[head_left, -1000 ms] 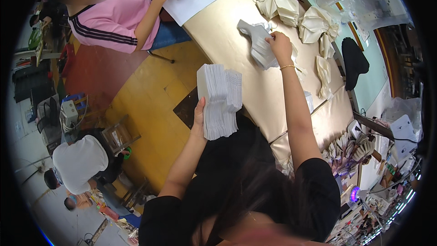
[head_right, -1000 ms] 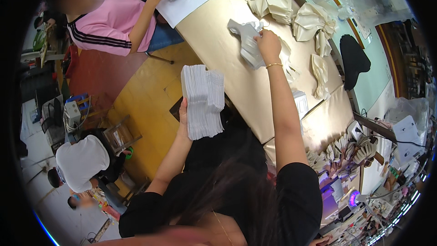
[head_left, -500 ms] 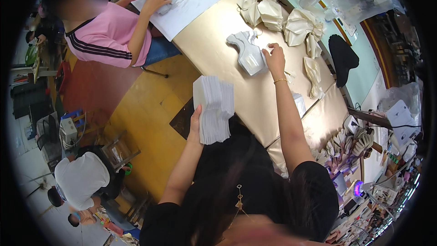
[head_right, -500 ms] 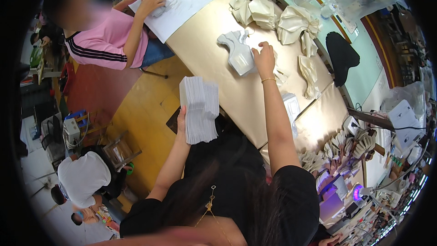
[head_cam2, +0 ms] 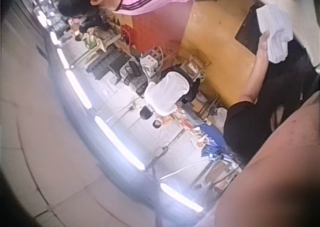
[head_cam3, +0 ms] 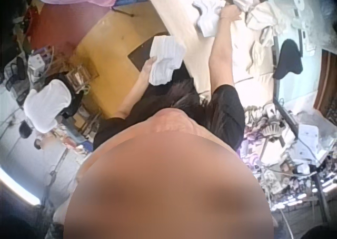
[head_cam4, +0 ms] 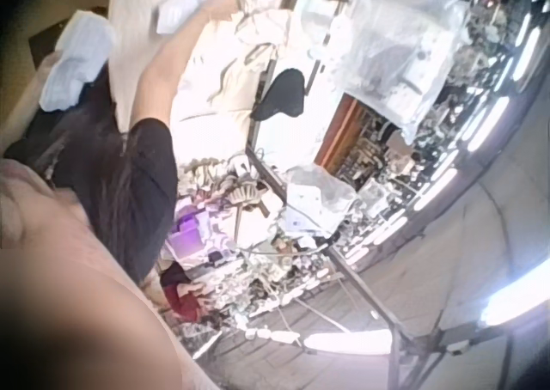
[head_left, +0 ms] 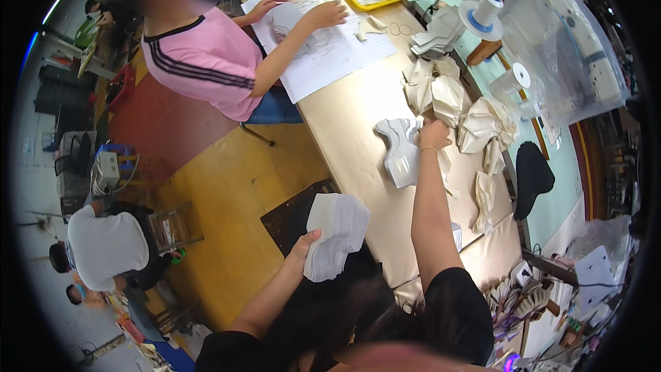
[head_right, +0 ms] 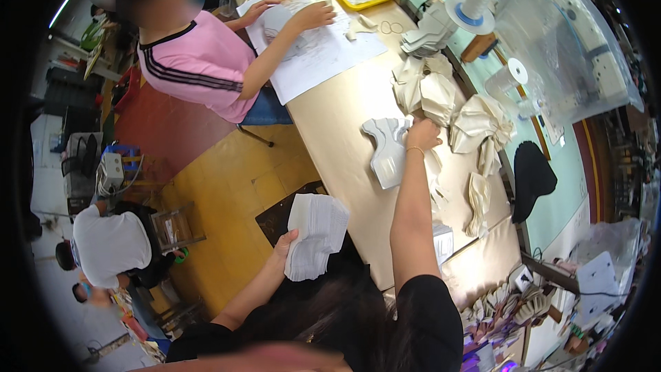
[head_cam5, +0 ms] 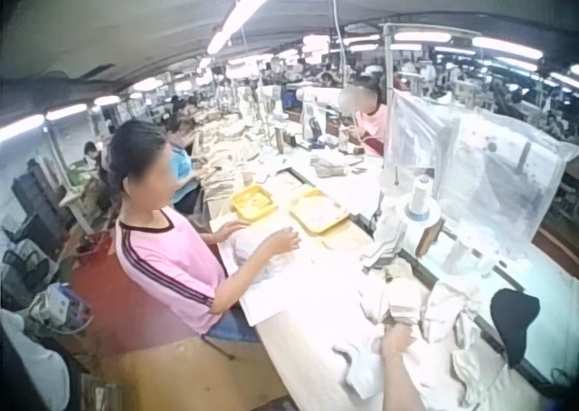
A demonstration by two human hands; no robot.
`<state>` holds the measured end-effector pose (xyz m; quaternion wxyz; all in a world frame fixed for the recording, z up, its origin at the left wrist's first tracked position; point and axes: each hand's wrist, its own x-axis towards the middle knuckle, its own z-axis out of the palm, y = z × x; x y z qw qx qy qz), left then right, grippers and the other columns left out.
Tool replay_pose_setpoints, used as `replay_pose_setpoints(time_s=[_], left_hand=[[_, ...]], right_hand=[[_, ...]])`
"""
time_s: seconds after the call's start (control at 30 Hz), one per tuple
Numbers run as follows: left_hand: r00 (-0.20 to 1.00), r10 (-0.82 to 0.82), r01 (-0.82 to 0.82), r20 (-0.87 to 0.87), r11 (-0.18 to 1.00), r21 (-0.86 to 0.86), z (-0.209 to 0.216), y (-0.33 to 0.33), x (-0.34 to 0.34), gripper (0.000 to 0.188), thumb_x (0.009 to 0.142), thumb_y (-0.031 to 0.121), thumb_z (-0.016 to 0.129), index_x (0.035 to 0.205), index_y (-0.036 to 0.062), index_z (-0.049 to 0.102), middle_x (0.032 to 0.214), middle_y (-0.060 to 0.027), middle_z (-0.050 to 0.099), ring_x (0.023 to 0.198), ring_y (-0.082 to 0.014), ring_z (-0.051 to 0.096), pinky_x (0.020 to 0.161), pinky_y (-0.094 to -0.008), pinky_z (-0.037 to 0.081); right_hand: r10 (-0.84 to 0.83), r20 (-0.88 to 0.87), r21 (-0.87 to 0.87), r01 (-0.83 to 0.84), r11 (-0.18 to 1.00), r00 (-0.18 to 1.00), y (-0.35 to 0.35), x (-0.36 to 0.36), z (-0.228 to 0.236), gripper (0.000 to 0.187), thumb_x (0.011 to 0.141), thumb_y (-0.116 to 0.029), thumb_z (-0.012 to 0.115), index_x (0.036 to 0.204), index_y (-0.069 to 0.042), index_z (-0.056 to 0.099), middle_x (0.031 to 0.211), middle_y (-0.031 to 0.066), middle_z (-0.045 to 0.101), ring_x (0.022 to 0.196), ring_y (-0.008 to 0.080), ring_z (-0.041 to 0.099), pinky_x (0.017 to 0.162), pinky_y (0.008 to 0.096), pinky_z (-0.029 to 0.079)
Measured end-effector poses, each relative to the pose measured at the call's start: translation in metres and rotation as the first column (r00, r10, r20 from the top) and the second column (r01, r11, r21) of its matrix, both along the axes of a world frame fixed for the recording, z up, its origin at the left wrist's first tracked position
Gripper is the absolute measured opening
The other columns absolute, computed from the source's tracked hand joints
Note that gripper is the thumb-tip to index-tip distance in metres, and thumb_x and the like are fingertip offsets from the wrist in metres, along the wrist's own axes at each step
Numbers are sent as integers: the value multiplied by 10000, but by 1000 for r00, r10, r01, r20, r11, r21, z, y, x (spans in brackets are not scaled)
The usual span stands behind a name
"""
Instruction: The person folds white fabric pieces at a worktable in a garment workshop. They repeatedly pick up individual pieces, fold them, and stack them into neat piles. Another worker is visible nearby, also handling fabric.
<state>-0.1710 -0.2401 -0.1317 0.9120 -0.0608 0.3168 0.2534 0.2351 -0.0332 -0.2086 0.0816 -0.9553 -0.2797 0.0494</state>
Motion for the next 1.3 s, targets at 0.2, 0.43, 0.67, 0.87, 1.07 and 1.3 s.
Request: replay_pose_setpoints(time_s=[0.2, 0.43, 0.67, 0.87, 1.07, 1.3], left_hand=[[1000, -12, 12, 16, 1000, 6, 9, -2, 0, 862, 715, 417, 834, 1395, 38, 464, 1300, -176, 586, 1189, -346, 572, 1033, -519, 452], [941, 116, -135, 317, 990, 38, 25, -28, 14, 948, 714, 568, 779, 1420, 40, 433, 1349, -168, 544, 1216, -338, 548, 1051, -507, 442], [842, 221, -136, 492, 969, -204, 62, -33, 34, 693, 965, 400, 555, 1477, 2, 311, 1299, -189, 549, 1127, -337, 606, 907, -416, 565], [810, 271, -148, 520, 953, -266, 68, -35, 32, 752, 920, 431, 604, 1471, 3, 325, 1304, -196, 547, 1131, -338, 602, 923, -448, 550], [917, 226, -183, 328, 971, -156, 56, -19, 2, 811, 874, 463, 653, 1465, 4, 339, 1308, -203, 544, 1135, -340, 598, 940, -480, 535], [980, -173, 191, -95, 952, 240, 82, 42, -50, 917, 659, 185, 820, 1454, 66, 379, 1304, -158, 548, 1192, -293, 559, 1043, -418, 442]], right_hand=[[137, -277, 620, 68, 782, 951, -56, 37, 24, 131, 939, -198, 630, 931, -72, 595, 934, 89, 712, 862, 240, 669, 729, 346, 504], [582, -810, 504, 598, 624, 75, -137, -42, 124, 383, 871, 55, 505, 1202, -112, 408, 1449, 157, 477, 797, 201, 680, 762, 286, 537], [726, -686, 724, 149, 674, 50, -199, -136, 191, 497, 841, -123, 745, 1161, -87, 367, 1341, 269, 542, 942, 282, 689, 912, 394, 535], [732, -673, 735, 22, 678, -106, -221, -186, 215, 951, 686, -263, 884, 1401, -96, 280, 1380, 217, 482, 1264, 304, 510, 1072, 453, 406], [795, -601, 798, -24, 602, -85, -223, -212, 207, 1148, 634, -345, 929, 1476, -159, 171, 1502, 176, 269, 1372, 306, 365, 1123, 482, 345], [831, -547, 791, -391, 470, -106, -186, -193, 196, 1173, 597, -360, 940, 1481, -122, 205, 1537, 176, 280, 1423, 332, 309, 1173, 472, 255]])
